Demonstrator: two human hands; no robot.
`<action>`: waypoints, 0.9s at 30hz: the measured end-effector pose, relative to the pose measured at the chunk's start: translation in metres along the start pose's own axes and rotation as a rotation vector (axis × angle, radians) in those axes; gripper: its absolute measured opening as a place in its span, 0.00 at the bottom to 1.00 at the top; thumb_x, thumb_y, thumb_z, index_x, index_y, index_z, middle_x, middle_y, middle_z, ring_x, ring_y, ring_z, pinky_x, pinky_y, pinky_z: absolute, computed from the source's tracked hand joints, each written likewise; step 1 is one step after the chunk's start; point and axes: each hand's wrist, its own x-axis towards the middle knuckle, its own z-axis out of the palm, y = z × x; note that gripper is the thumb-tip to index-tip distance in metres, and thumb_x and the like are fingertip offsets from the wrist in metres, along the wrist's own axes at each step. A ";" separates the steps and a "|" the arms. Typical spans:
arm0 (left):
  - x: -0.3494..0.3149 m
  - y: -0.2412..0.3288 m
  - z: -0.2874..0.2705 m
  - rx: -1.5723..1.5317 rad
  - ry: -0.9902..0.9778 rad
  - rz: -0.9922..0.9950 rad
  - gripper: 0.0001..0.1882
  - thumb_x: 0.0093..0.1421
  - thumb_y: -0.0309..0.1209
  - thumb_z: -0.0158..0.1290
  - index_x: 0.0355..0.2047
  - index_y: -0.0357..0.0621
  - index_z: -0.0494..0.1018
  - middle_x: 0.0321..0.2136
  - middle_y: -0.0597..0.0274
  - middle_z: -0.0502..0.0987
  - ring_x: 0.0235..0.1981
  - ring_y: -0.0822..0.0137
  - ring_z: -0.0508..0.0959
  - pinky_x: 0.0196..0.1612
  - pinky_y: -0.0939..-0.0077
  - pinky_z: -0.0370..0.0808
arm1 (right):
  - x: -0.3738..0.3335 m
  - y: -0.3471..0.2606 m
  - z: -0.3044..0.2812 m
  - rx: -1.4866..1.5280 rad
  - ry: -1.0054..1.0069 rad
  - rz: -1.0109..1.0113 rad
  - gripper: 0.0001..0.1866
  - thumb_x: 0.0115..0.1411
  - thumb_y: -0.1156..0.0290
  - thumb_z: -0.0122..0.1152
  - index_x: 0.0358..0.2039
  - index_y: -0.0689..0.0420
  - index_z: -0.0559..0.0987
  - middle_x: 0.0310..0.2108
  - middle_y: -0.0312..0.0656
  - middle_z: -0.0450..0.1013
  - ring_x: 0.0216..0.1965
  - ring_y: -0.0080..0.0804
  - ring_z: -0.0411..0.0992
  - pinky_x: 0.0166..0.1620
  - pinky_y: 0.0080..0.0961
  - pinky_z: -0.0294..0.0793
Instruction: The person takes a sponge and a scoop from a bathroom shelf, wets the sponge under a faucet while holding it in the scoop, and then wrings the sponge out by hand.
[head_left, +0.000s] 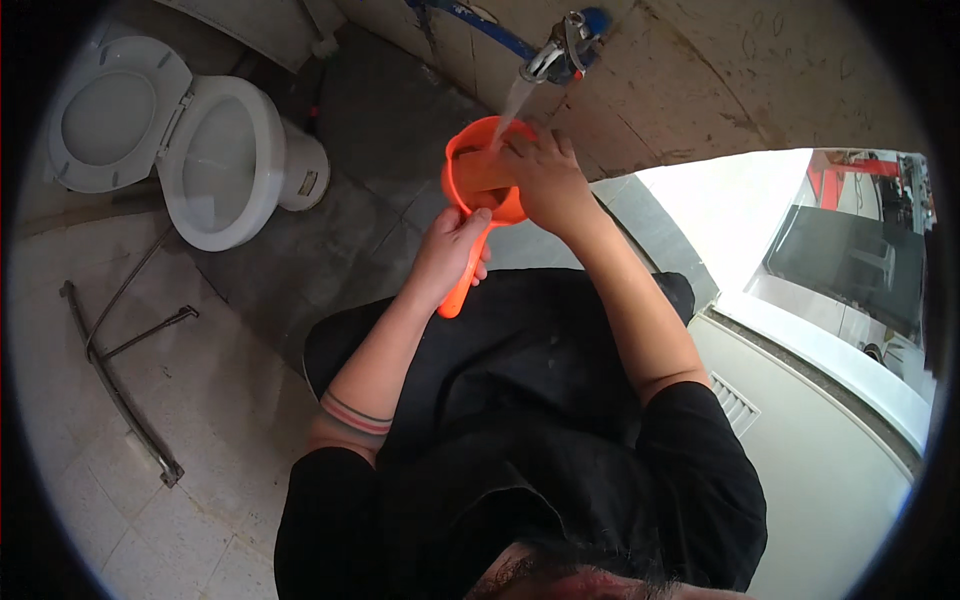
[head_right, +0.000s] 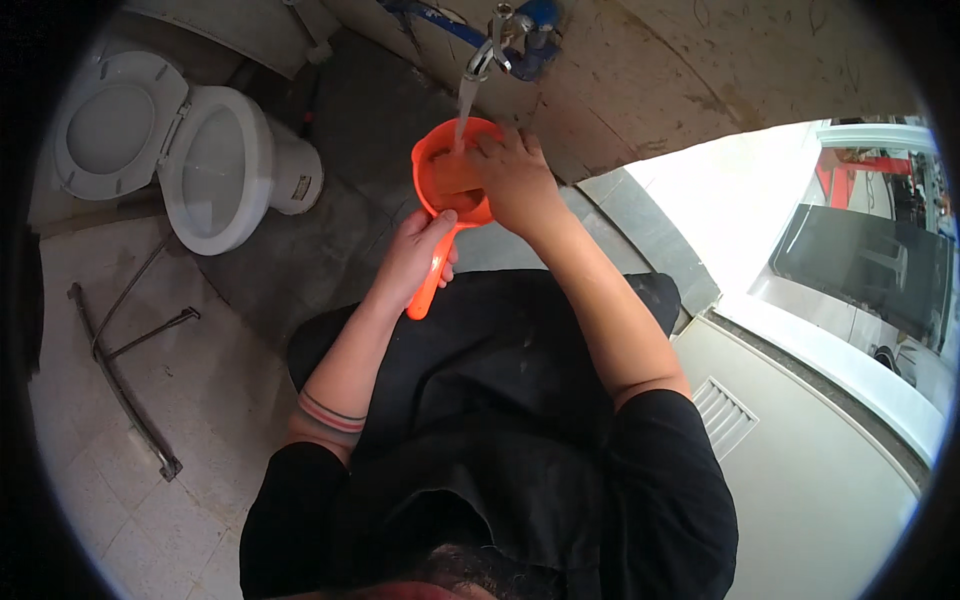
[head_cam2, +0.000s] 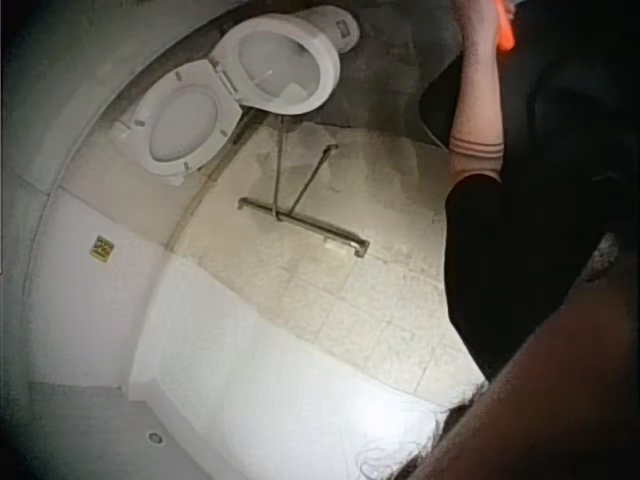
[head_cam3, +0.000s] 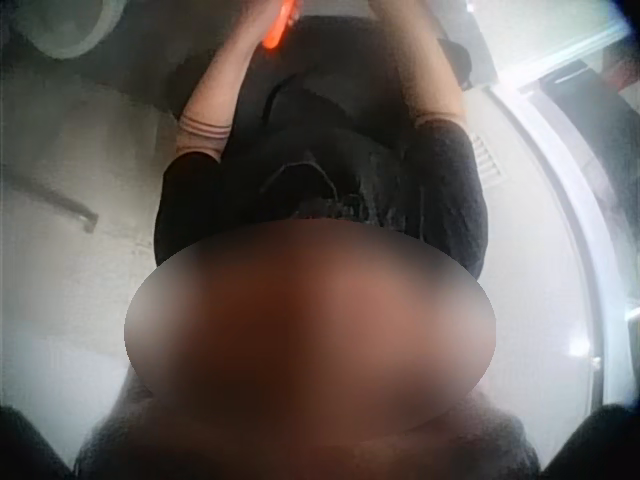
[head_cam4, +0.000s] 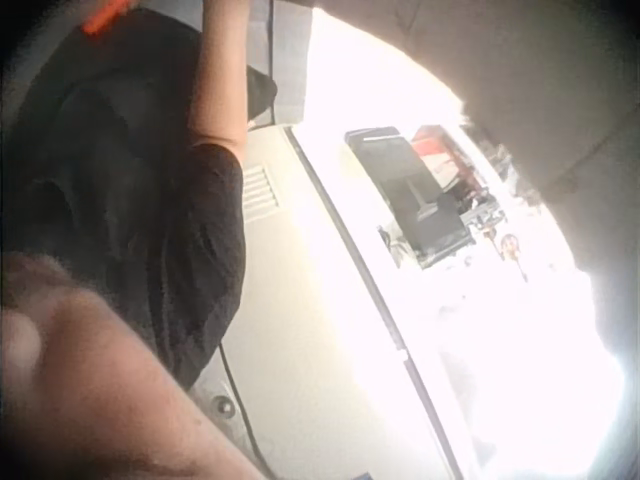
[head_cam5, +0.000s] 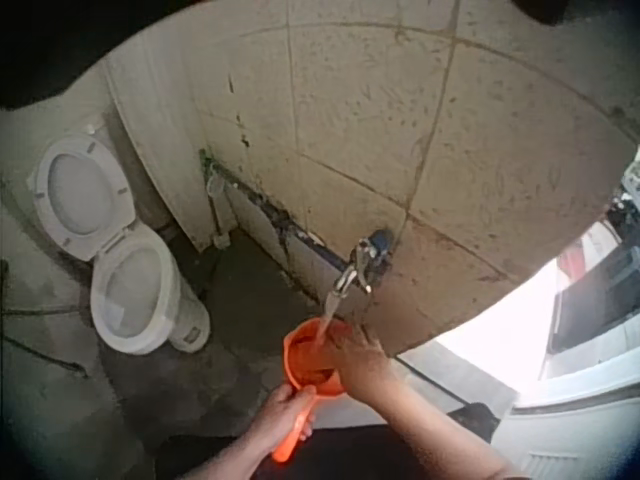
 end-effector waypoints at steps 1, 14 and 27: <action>0.000 -0.003 0.000 0.009 0.008 0.005 0.20 0.74 0.49 0.53 0.47 0.43 0.72 0.24 0.63 0.76 0.17 0.72 0.75 0.20 0.75 0.73 | -0.003 0.003 0.002 -0.013 -0.059 0.020 0.25 0.56 0.74 0.65 0.57 0.49 0.80 0.61 0.42 0.73 0.68 0.51 0.65 0.67 0.54 0.64; 0.003 0.004 -0.003 0.101 0.006 0.010 0.20 0.75 0.48 0.51 0.45 0.41 0.71 0.24 0.63 0.75 0.17 0.72 0.75 0.19 0.75 0.73 | -0.010 0.007 -0.008 0.248 -0.172 0.042 0.15 0.56 0.77 0.64 0.45 0.58 0.81 0.52 0.46 0.74 0.58 0.48 0.72 0.58 0.43 0.76; -0.006 -0.003 -0.010 0.070 0.015 0.053 0.19 0.75 0.47 0.51 0.44 0.41 0.71 0.23 0.63 0.75 0.16 0.72 0.75 0.19 0.75 0.72 | 0.006 -0.015 -0.006 0.093 -0.054 0.081 0.18 0.57 0.59 0.73 0.45 0.52 0.85 0.37 0.38 0.81 0.45 0.45 0.80 0.44 0.41 0.82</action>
